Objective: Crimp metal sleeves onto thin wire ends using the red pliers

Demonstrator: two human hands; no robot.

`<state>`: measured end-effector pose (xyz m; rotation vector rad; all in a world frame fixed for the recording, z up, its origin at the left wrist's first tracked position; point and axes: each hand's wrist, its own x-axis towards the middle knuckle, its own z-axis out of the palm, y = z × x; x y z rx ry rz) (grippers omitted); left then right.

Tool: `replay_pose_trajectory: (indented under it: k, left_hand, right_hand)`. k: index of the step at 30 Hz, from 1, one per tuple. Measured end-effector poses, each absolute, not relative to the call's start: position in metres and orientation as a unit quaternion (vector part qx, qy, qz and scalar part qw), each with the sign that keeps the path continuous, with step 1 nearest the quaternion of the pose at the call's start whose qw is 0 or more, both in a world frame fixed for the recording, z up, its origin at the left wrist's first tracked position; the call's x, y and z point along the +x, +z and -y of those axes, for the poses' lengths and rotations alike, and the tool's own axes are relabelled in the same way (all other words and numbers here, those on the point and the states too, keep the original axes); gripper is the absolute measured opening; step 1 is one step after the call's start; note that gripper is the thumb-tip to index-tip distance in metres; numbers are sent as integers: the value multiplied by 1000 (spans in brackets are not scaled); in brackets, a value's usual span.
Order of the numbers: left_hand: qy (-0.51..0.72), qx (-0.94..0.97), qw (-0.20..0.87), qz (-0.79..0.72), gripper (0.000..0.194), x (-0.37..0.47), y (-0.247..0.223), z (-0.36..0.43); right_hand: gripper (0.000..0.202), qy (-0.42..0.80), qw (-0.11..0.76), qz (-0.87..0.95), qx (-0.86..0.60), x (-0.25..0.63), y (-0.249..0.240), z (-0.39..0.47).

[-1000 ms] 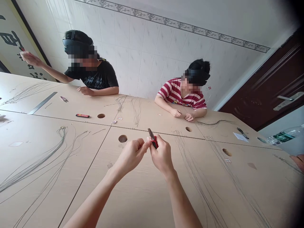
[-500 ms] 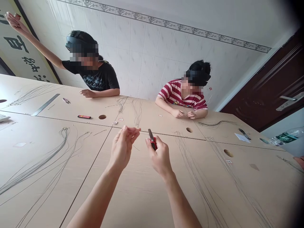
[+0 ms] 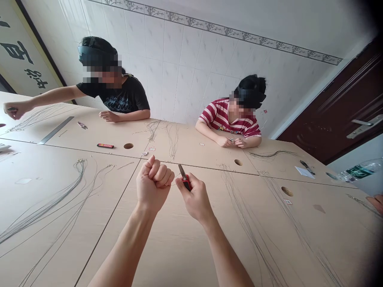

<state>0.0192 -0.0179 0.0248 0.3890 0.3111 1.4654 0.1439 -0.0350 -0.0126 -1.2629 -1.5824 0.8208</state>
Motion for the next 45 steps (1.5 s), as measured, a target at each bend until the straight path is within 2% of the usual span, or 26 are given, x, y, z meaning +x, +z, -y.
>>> replay_pose_trajectory:
  k: [20,25,32,36,41,45]
  left_hand:
    - [657,166,699,-227,48,11,29,20]
    - [656,199,686,-244,49,6,26,18]
    - [627,279,693,-220,51,2,32,25]
    - [624,264,697,-235,51,3,34,25]
    - [643,208,721,-156,50,-6,39,26]
    - [690,222,673,-146,48,-16,40,27]
  right_hand:
    - [37,364,466,628,-506,144,-15,32]
    - [39,337,450,652,-508,141,-18,32]
    - [39,332,433,664,-512,141,-15,35]
    - [39,324,444,665,-506,141,-12,35]
    - [37,327,446,661,-508,144,-11,34]
    - [32,336,444,649,-518,147,-11,33]
